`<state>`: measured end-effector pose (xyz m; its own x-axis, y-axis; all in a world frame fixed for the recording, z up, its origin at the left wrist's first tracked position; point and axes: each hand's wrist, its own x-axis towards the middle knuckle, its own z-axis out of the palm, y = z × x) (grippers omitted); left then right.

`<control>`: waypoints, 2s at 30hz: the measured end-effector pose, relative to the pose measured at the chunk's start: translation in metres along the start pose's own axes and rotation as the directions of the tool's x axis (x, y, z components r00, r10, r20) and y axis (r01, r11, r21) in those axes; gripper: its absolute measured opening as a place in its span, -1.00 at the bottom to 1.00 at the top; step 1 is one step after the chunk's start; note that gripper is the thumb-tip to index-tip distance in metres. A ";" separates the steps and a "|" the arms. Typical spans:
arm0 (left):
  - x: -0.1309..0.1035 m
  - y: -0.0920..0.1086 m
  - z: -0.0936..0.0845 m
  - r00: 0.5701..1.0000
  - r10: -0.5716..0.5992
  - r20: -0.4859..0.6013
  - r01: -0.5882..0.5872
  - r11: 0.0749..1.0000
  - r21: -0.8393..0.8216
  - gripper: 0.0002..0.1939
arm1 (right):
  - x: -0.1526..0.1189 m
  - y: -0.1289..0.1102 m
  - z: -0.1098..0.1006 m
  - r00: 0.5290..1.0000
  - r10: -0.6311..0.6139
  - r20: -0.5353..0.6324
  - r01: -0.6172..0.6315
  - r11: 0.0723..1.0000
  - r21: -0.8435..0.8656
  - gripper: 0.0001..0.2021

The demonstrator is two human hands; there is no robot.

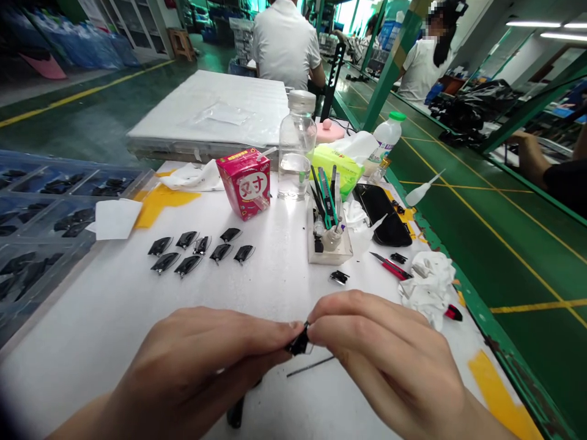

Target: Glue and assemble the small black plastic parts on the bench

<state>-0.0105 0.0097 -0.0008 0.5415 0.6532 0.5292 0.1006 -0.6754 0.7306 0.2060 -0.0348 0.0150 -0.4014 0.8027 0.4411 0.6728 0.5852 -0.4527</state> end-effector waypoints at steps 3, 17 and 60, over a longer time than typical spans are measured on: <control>0.001 0.001 0.000 1.000 0.003 -0.005 -0.003 1.000 -0.024 -0.76 | -0.004 0.000 -0.001 1.000 0.002 -0.009 -0.002 1.000 0.004 -0.82; 0.010 0.005 0.003 0.962 -0.270 0.044 0.269 0.902 -0.339 -0.71 | 0.002 -0.005 -0.006 0.999 -0.036 -0.033 0.033 0.996 -0.080 -0.84; 0.001 0.008 0.008 0.988 -0.090 -0.126 0.073 0.989 -0.132 -0.94 | -0.004 -0.004 0.018 0.977 0.118 0.178 -0.180 0.901 0.394 -0.77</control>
<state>-0.0019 0.0019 0.0024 0.4211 0.7489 0.5116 0.0286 -0.5747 0.8178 0.1935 -0.0382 0.0018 -0.4235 0.8736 0.2398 0.4335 0.4278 -0.7931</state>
